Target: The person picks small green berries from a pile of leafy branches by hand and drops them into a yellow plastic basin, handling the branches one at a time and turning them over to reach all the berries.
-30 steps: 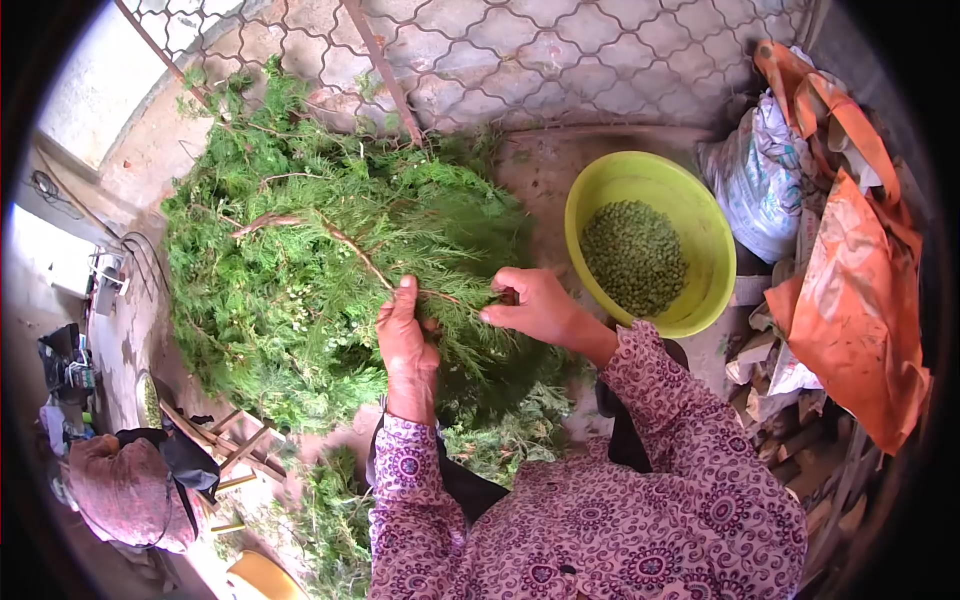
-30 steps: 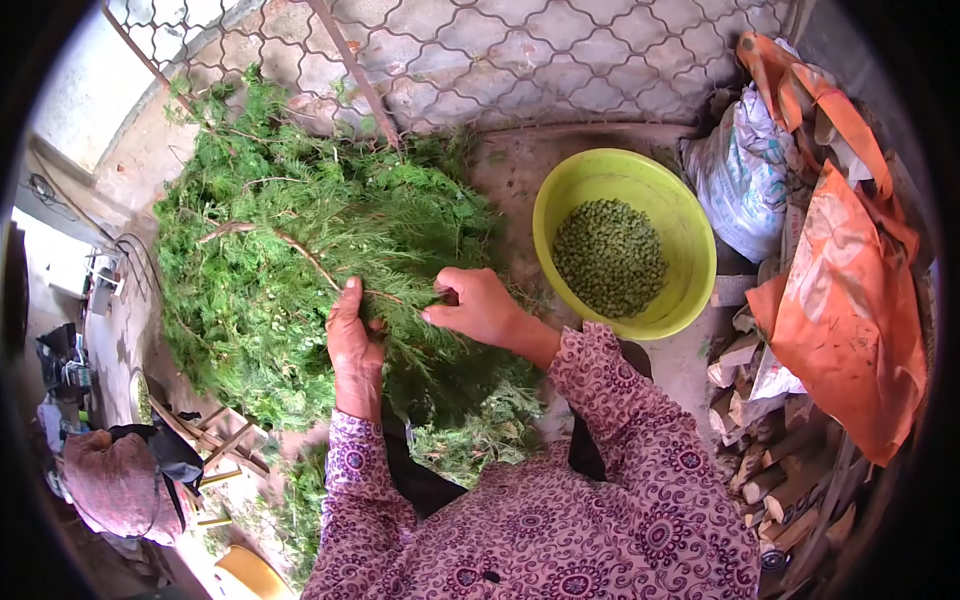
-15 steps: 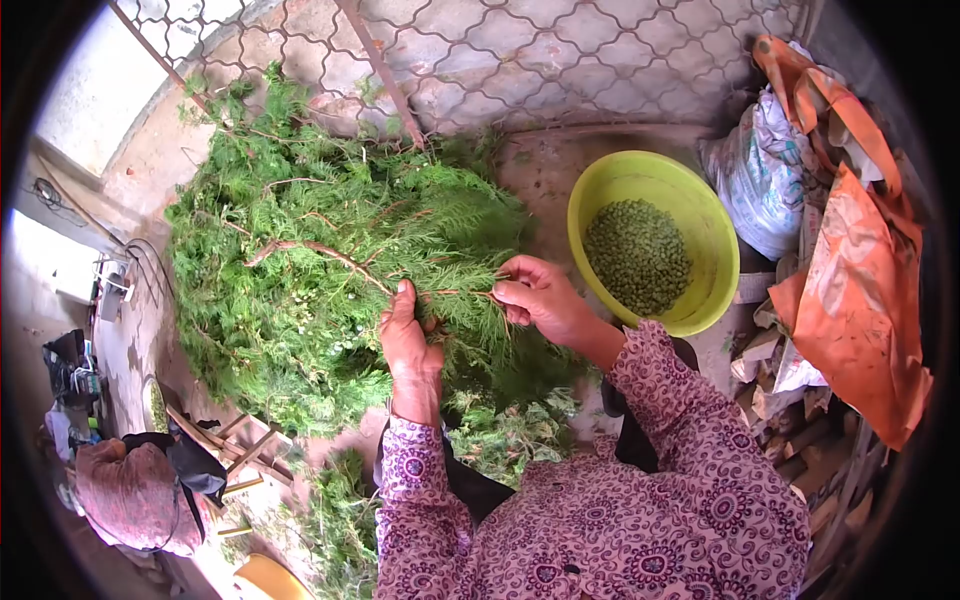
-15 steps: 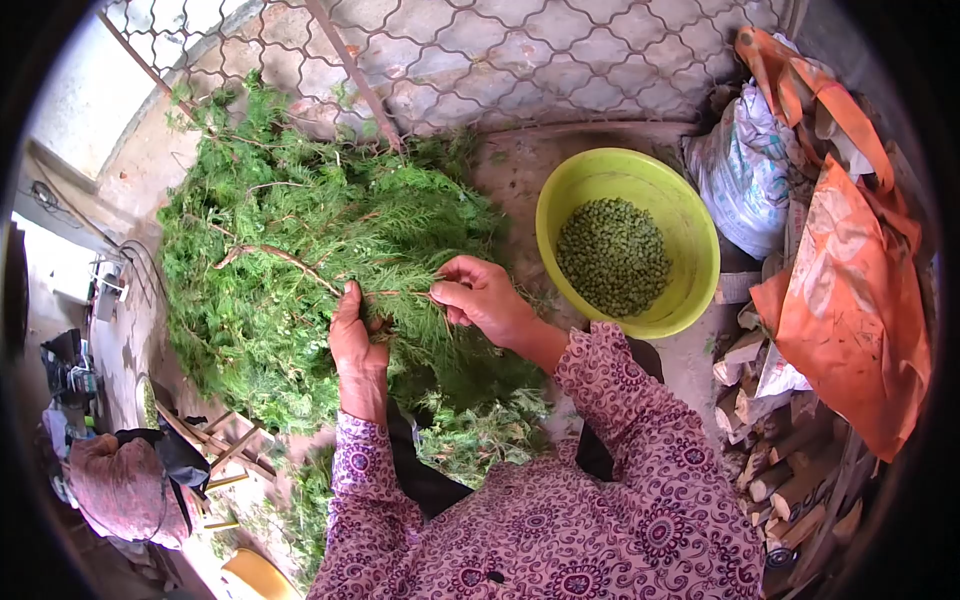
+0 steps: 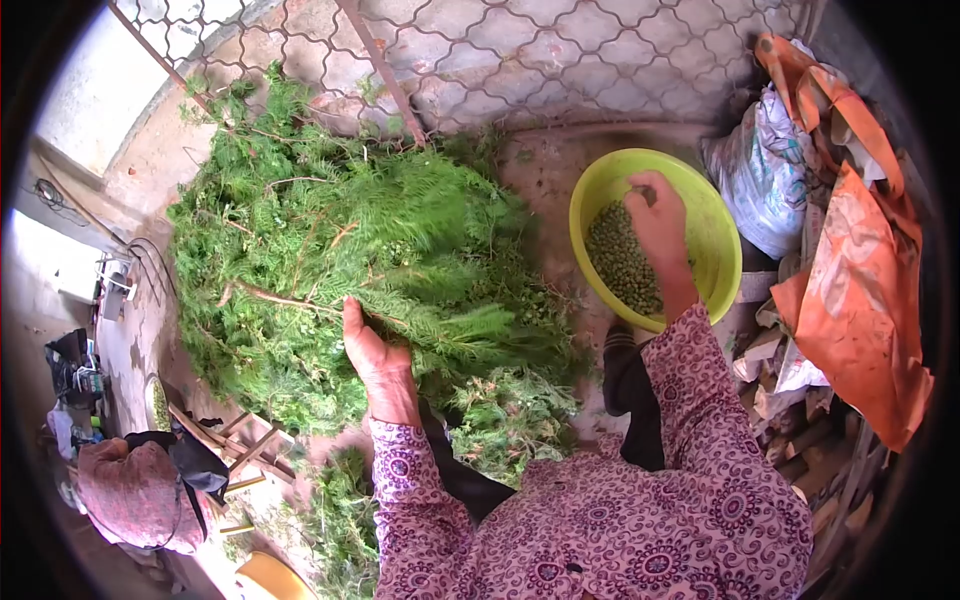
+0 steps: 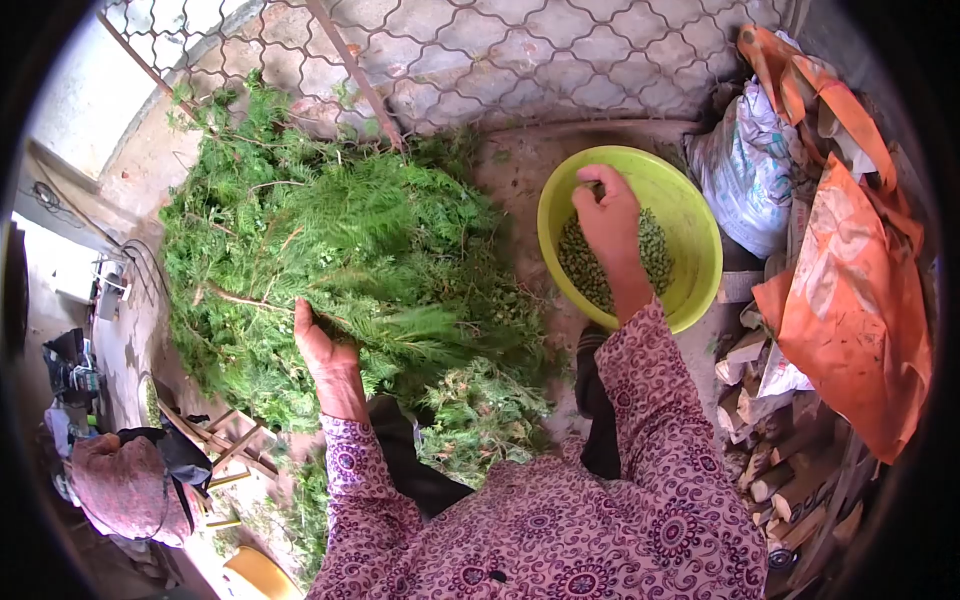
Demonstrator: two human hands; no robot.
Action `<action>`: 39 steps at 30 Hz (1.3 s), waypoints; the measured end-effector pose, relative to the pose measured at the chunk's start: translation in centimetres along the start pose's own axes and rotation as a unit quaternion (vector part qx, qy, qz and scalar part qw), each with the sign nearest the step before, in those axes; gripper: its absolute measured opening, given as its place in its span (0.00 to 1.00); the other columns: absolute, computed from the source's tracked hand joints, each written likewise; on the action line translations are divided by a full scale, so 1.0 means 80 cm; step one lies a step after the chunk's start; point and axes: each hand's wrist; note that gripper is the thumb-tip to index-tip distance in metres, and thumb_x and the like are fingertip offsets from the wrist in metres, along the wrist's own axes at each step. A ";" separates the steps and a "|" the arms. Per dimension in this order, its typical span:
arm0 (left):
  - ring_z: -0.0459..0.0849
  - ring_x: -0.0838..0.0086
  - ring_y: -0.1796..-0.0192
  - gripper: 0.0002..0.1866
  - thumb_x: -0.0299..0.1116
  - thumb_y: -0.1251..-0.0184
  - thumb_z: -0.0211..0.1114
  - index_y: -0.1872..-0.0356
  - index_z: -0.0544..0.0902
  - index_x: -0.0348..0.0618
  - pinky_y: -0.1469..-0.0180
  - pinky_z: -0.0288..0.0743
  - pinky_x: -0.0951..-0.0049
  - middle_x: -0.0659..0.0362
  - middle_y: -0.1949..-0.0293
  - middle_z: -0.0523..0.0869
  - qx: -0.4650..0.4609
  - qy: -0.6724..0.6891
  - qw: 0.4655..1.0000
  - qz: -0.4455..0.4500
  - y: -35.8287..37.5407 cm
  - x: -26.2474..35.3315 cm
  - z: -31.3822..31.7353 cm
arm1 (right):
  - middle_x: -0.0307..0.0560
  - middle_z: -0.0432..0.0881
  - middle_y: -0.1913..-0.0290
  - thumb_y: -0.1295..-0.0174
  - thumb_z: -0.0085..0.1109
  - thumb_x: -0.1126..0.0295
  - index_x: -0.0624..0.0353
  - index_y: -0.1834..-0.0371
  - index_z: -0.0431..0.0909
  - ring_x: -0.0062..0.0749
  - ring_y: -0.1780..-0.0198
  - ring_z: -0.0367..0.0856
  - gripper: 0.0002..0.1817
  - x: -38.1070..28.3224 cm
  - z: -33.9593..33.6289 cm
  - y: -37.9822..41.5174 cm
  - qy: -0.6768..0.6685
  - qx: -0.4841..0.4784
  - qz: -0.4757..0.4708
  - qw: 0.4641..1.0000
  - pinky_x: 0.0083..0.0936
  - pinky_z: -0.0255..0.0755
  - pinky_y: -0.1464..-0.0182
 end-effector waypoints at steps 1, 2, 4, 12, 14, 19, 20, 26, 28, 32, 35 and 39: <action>0.78 0.66 0.56 0.17 0.40 0.37 0.53 0.51 0.73 0.43 0.53 0.73 0.65 0.57 0.56 0.79 -0.046 0.006 0.999 0.011 -0.003 0.000 -0.006 | 0.52 0.76 0.62 0.51 0.56 0.73 0.64 0.60 0.74 0.39 0.65 0.76 0.14 0.003 -0.008 -0.005 0.206 0.045 -0.090 0.973 0.28 0.71 0.64; 0.78 0.66 0.56 0.18 0.40 0.38 0.53 0.50 0.73 0.43 0.54 0.73 0.64 0.57 0.56 0.79 -0.093 0.012 0.995 0.023 -0.007 -0.001 -0.013 | 0.52 0.76 0.62 0.51 0.56 0.73 0.64 0.60 0.74 0.39 0.65 0.76 0.14 0.013 -0.014 -0.007 0.206 0.046 -0.090 0.973 0.28 0.71 0.64; 0.78 0.63 0.58 0.18 0.41 0.39 0.53 0.52 0.74 0.43 0.57 0.74 0.63 0.56 0.59 0.80 -0.107 -0.012 0.993 0.055 -0.001 0.002 -0.004 | 0.57 0.74 0.53 0.53 0.58 0.67 0.64 0.58 0.74 0.49 0.54 0.74 0.19 0.033 -0.018 -0.007 0.450 0.052 -0.140 0.880 0.36 0.69 0.53; 0.60 0.78 0.79 0.17 0.45 0.30 0.42 0.75 0.75 0.52 0.59 0.59 0.70 0.67 0.84 0.65 -0.346 0.099 0.932 0.040 -0.021 -0.014 0.000 | 0.58 0.75 0.51 0.51 0.59 0.64 0.62 0.53 0.74 0.49 0.49 0.73 0.21 0.016 -0.002 0.004 0.288 -0.151 -0.061 0.944 0.33 0.67 0.46; 0.67 0.74 0.74 0.18 0.44 0.30 0.38 0.64 0.75 0.46 0.57 0.57 0.61 0.58 0.71 0.77 -0.614 0.151 0.774 0.035 -0.062 -0.016 -0.019 | 0.58 0.75 0.52 0.50 0.59 0.64 0.64 0.53 0.74 0.48 0.50 0.74 0.21 0.010 0.007 0.008 0.288 -0.169 -0.069 0.940 0.32 0.67 0.47; 0.69 0.74 0.73 0.21 0.44 0.30 0.37 0.70 0.77 0.44 0.55 0.56 0.62 0.57 0.70 0.77 -0.580 0.209 0.787 0.012 -0.071 -0.026 -0.030 | 0.55 0.75 0.51 0.48 0.59 0.64 0.66 0.47 0.68 0.38 0.49 0.75 0.27 -0.042 0.045 0.030 -0.085 -0.428 0.161 0.885 0.29 0.69 0.48; 0.69 0.74 0.74 0.22 0.45 0.31 0.36 0.70 0.76 0.43 0.55 0.56 0.62 0.57 0.70 0.77 -0.614 0.193 0.765 0.003 -0.064 -0.021 -0.017 | 0.55 0.74 0.50 0.50 0.61 0.63 0.66 0.45 0.67 0.38 0.48 0.74 0.29 -0.049 0.058 0.042 -0.079 -0.471 0.135 0.868 0.29 0.68 0.47; 0.62 0.75 0.84 0.25 0.51 0.32 0.38 0.81 0.73 0.45 0.62 0.57 0.70 0.61 0.82 0.71 -0.570 0.176 0.802 -0.029 -0.035 -0.014 0.002 | 0.57 0.70 0.45 0.58 0.66 0.59 0.65 0.42 0.63 0.41 0.43 0.69 0.39 -0.060 0.097 0.080 0.023 -0.566 -0.057 0.822 0.30 0.61 0.41; 0.61 0.76 0.85 0.25 0.50 0.32 0.39 0.81 0.73 0.45 0.62 0.57 0.71 0.62 0.83 0.70 -0.548 0.184 0.816 -0.025 -0.030 -0.013 0.002 | 0.58 0.69 0.44 0.60 0.67 0.57 0.64 0.41 0.63 0.42 0.42 0.68 0.41 -0.060 0.101 0.080 -0.001 -0.562 -0.035 0.826 0.30 0.59 0.40; 0.61 0.76 0.85 0.25 0.50 0.33 0.41 0.83 0.72 0.44 0.64 0.57 0.71 0.62 0.84 0.70 -0.480 0.204 0.853 -0.033 -0.019 -0.017 0.005 | 0.57 0.71 0.46 0.62 0.68 0.57 0.64 0.41 0.62 0.41 0.44 0.70 0.43 -0.048 0.114 0.091 -0.027 -0.507 -0.048 0.860 0.29 0.62 0.43; 0.61 0.75 0.84 0.25 0.51 0.33 0.42 0.83 0.71 0.45 0.63 0.60 0.70 0.61 0.83 0.70 -0.490 0.231 0.840 -0.042 -0.026 -0.021 0.003 | 0.55 0.75 0.51 0.63 0.68 0.60 0.63 0.44 0.65 0.37 0.50 0.74 0.40 -0.064 0.116 0.097 -0.029 -0.535 -0.031 0.844 0.27 0.65 0.48; 0.73 0.70 0.74 0.29 0.57 0.33 0.38 0.68 0.75 0.39 0.50 0.65 0.59 0.54 0.72 0.77 -0.571 0.198 0.796 -0.042 -0.053 -0.028 -0.007 | 0.45 0.78 0.61 0.62 0.67 0.66 0.65 0.50 0.70 0.24 0.59 0.75 0.32 -0.064 0.112 0.098 -0.037 -0.555 0.057 0.829 0.22 0.68 0.56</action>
Point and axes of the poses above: each hand's wrist, its own y-axis away from the middle knuckle, its own z-axis out of the palm, x = y × z
